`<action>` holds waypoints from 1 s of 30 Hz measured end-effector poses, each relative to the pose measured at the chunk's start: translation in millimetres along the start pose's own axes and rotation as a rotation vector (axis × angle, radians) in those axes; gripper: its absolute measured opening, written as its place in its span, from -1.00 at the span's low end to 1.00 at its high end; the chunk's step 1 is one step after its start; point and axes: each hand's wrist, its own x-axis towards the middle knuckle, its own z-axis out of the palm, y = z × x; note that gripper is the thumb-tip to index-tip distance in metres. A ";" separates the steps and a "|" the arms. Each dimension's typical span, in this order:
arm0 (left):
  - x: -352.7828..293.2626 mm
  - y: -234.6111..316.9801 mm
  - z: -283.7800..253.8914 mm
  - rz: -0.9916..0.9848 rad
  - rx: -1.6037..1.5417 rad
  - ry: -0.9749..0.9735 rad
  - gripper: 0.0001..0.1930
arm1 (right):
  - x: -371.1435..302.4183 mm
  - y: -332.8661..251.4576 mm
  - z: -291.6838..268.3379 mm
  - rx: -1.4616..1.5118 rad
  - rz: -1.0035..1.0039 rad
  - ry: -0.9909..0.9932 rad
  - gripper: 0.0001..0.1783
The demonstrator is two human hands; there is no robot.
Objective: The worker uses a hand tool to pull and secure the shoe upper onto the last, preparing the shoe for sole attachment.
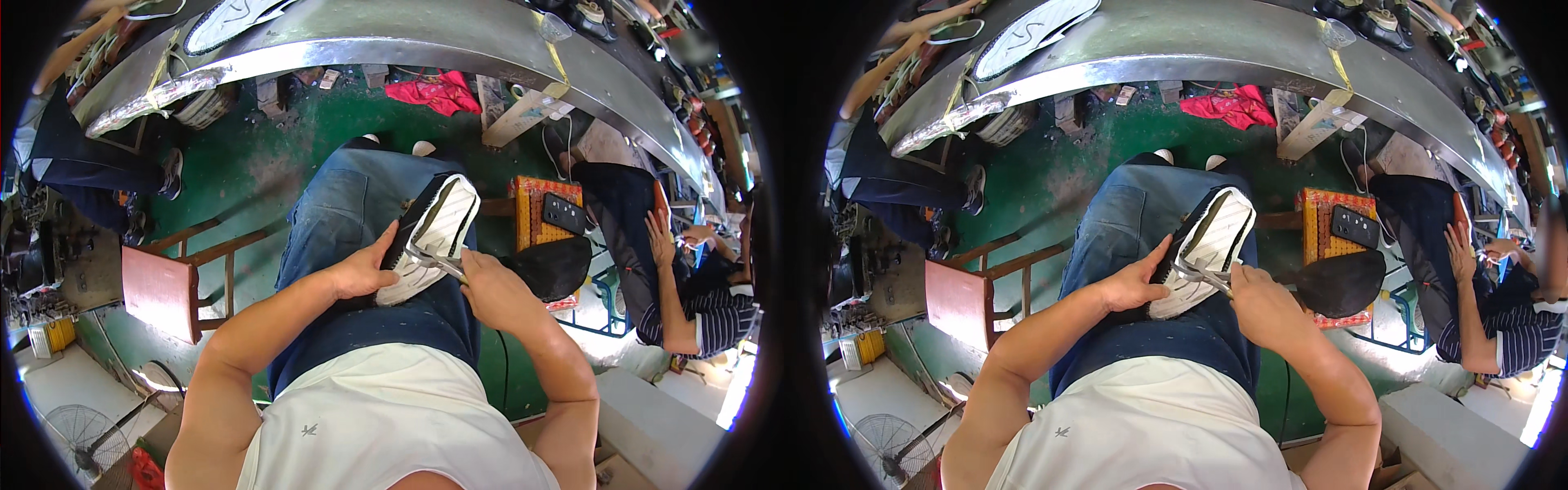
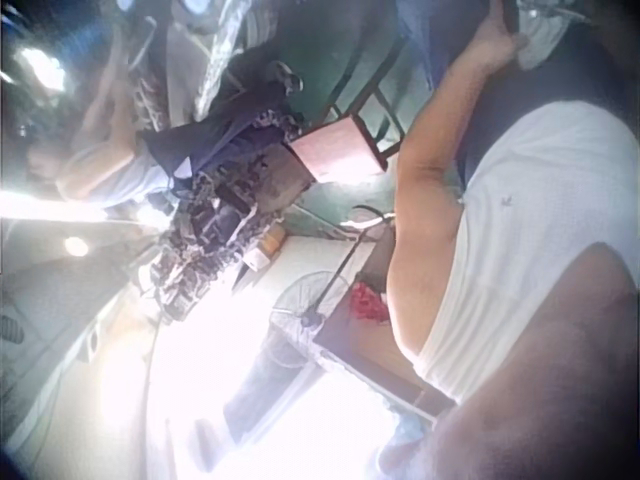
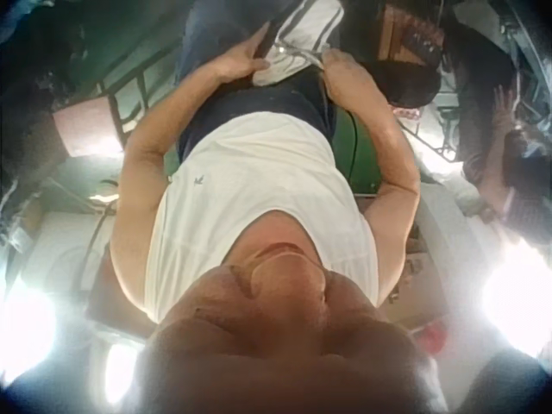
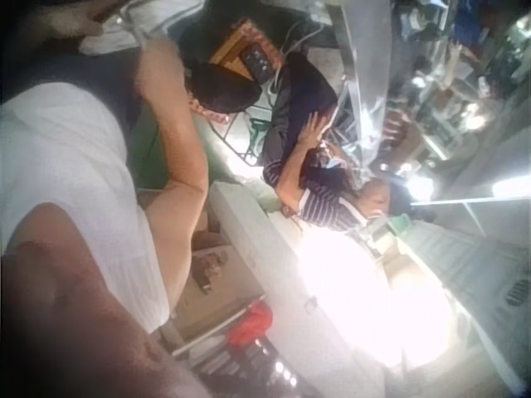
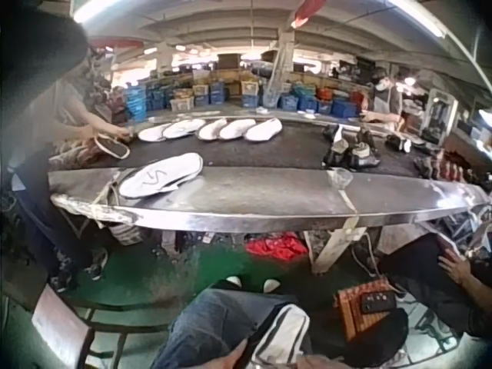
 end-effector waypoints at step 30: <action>41.7 -38.2 10.1 0.290 0.445 0.694 -0.50 | 28.7 20.1 24.6 -0.116 -0.020 0.281 -0.57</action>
